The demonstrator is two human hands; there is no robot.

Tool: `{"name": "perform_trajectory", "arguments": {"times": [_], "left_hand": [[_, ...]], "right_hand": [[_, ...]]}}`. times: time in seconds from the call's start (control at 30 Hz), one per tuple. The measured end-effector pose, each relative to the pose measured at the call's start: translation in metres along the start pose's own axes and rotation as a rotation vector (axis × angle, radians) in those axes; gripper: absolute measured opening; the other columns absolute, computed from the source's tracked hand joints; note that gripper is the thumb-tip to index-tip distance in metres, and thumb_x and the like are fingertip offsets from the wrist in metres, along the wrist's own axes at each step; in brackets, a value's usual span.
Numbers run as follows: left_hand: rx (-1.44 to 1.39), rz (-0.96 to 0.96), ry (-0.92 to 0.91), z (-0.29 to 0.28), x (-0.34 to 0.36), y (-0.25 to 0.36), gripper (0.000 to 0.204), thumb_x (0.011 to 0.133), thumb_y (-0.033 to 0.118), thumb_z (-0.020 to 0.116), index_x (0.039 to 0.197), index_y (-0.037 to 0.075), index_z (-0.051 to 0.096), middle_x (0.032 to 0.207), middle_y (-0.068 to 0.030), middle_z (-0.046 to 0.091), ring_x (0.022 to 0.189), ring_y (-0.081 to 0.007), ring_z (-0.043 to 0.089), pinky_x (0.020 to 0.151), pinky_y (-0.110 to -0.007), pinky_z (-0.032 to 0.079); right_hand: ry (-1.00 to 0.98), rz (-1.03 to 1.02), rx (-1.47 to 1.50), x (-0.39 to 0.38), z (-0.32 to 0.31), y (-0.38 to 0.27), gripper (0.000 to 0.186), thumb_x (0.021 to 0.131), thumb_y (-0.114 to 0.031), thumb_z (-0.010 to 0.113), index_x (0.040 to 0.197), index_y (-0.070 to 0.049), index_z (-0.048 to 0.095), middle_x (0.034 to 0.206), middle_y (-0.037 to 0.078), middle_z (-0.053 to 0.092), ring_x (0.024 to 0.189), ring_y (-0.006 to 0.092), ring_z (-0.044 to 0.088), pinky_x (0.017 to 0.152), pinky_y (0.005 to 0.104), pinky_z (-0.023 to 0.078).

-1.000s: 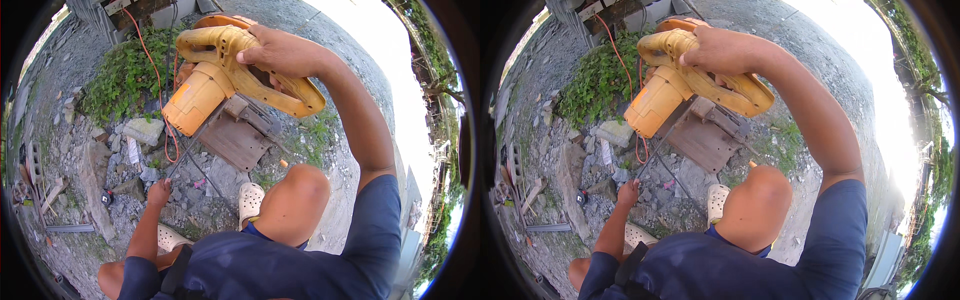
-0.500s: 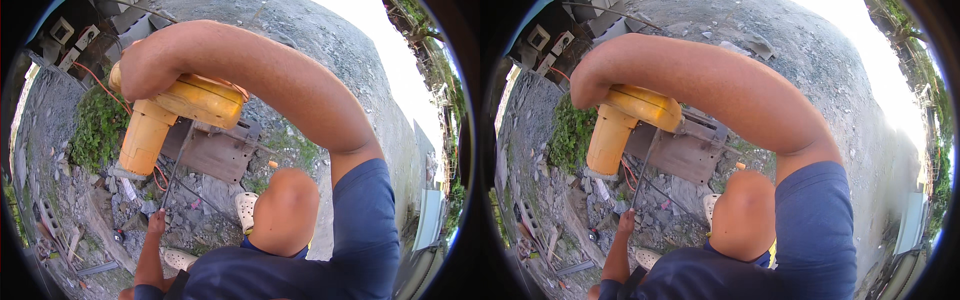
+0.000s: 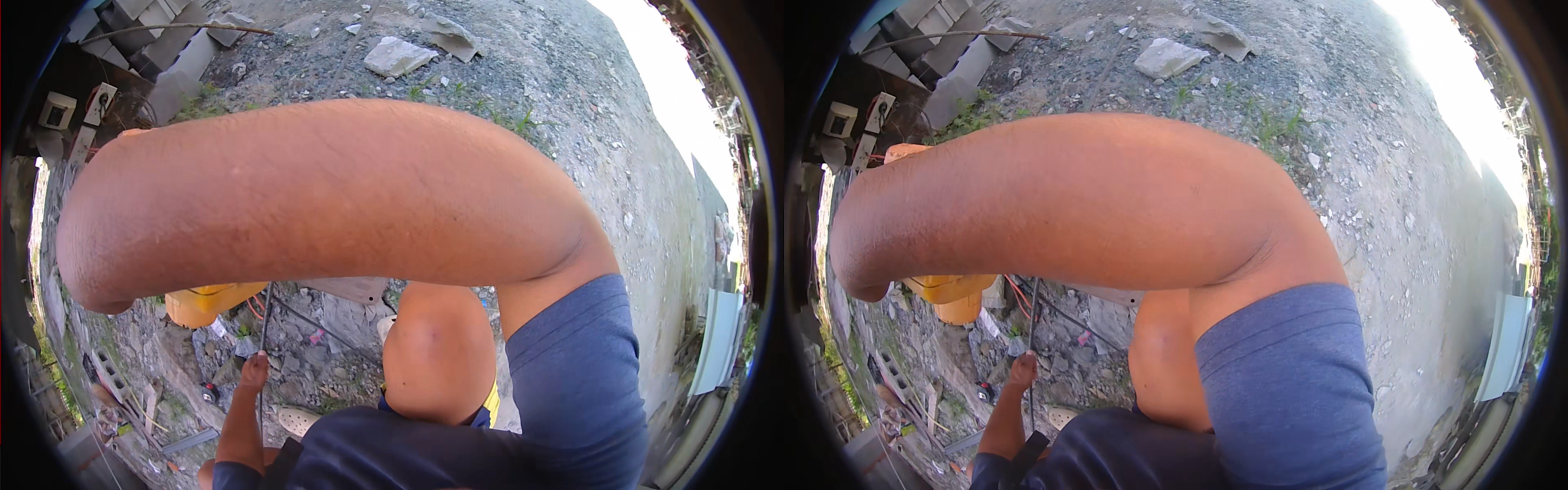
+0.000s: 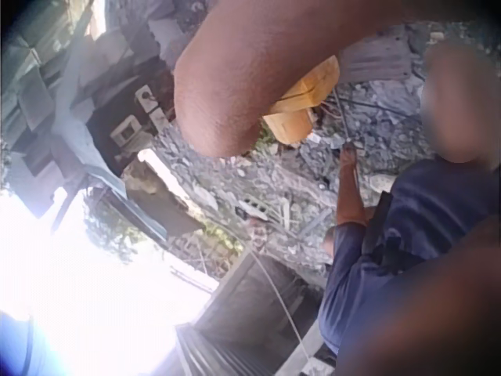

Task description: The person measures a metal rod with a tape measure, then uses a yellow chop saw to cut the rod. They repeat this process for a second rod, measuring and cutting each piece individually.

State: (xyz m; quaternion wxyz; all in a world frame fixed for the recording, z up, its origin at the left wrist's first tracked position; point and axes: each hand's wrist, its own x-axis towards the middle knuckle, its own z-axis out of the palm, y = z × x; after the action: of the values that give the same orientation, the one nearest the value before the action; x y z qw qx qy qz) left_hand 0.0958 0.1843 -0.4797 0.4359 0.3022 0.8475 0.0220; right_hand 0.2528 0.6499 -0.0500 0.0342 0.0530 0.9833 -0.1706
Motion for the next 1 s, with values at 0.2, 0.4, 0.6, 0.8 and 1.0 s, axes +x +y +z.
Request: {"name": "perform_trajectory", "arguments": {"times": [0.2, 0.4, 0.6, 0.8, 1.0], "left_hand": [[0.039, -0.049, 0.003, 0.0, 0.002, 0.031, 0.051, 0.102, 0.041, 0.033, 0.107, -0.002, 0.061, 0.098, -0.0319, 0.064, 0.099, -0.0515, 0.058, 0.088, -0.054, 0.045], [0.071, -0.04, 0.168, 0.004, -0.021, 0.052, 0.043, 0.103, 0.037, 0.035, 0.117, 0.001, 0.054, 0.095, -0.0304, 0.066, 0.09, -0.0493, 0.063, 0.078, -0.058, 0.048], [-0.161, 0.025, 0.196, -0.002, -0.022, 0.051, 0.046, 0.101, 0.04, 0.04, 0.116, 0.002, 0.062, 0.107, -0.0278, 0.066, 0.102, -0.046, 0.061, 0.09, -0.052, 0.047], [-0.122, 0.018, 0.081, -0.005, -0.013, 0.044, 0.047, 0.101, 0.039, 0.041, 0.117, 0.0, 0.062, 0.112, -0.0254, 0.065, 0.109, -0.0438, 0.059, 0.094, -0.051, 0.046], [-0.084, -0.065, 0.093, -0.012, -0.021, 0.059, 0.038, 0.098, 0.033, 0.046, 0.114, 0.006, 0.068, 0.118, -0.0194, 0.066, 0.11, -0.0372, 0.064, 0.095, -0.047, 0.049]], "right_hand": [[0.107, -0.046, -0.051, -0.003, 0.002, 0.005, 0.034, 0.081, -0.022, 0.064, 0.105, 0.0, 0.071, 0.097, 0.02, 0.071, 0.089, 0.0307, 0.07, 0.08, 0.0408, 0.055], [0.172, -0.106, -0.063, 0.017, 0.012, -0.013, 0.03, 0.079, -0.017, 0.067, 0.103, 0.0, 0.072, 0.094, 0.02, 0.071, 0.086, 0.0298, 0.071, 0.078, 0.0392, 0.055], [-0.158, 0.443, -0.007, 0.027, -0.011, -0.085, 0.048, 0.093, -0.024, 0.056, 0.133, 0.002, 0.05, 0.094, 0.012, 0.065, 0.086, 0.0209, 0.063, 0.079, 0.0346, 0.05], [-0.005, 0.464, 0.051, 0.033, -0.002, -0.069, 0.056, 0.092, -0.031, 0.061, 0.139, -0.003, 0.049, 0.103, 0.009, 0.064, 0.091, 0.0182, 0.062, 0.08, 0.032, 0.049], [-0.097, 0.511, 0.121, 0.043, -0.016, -0.025, 0.06, 0.092, -0.045, 0.062, 0.136, -0.006, 0.053, 0.104, 0.009, 0.064, 0.085, 0.0153, 0.062, 0.076, 0.0307, 0.052]]}}
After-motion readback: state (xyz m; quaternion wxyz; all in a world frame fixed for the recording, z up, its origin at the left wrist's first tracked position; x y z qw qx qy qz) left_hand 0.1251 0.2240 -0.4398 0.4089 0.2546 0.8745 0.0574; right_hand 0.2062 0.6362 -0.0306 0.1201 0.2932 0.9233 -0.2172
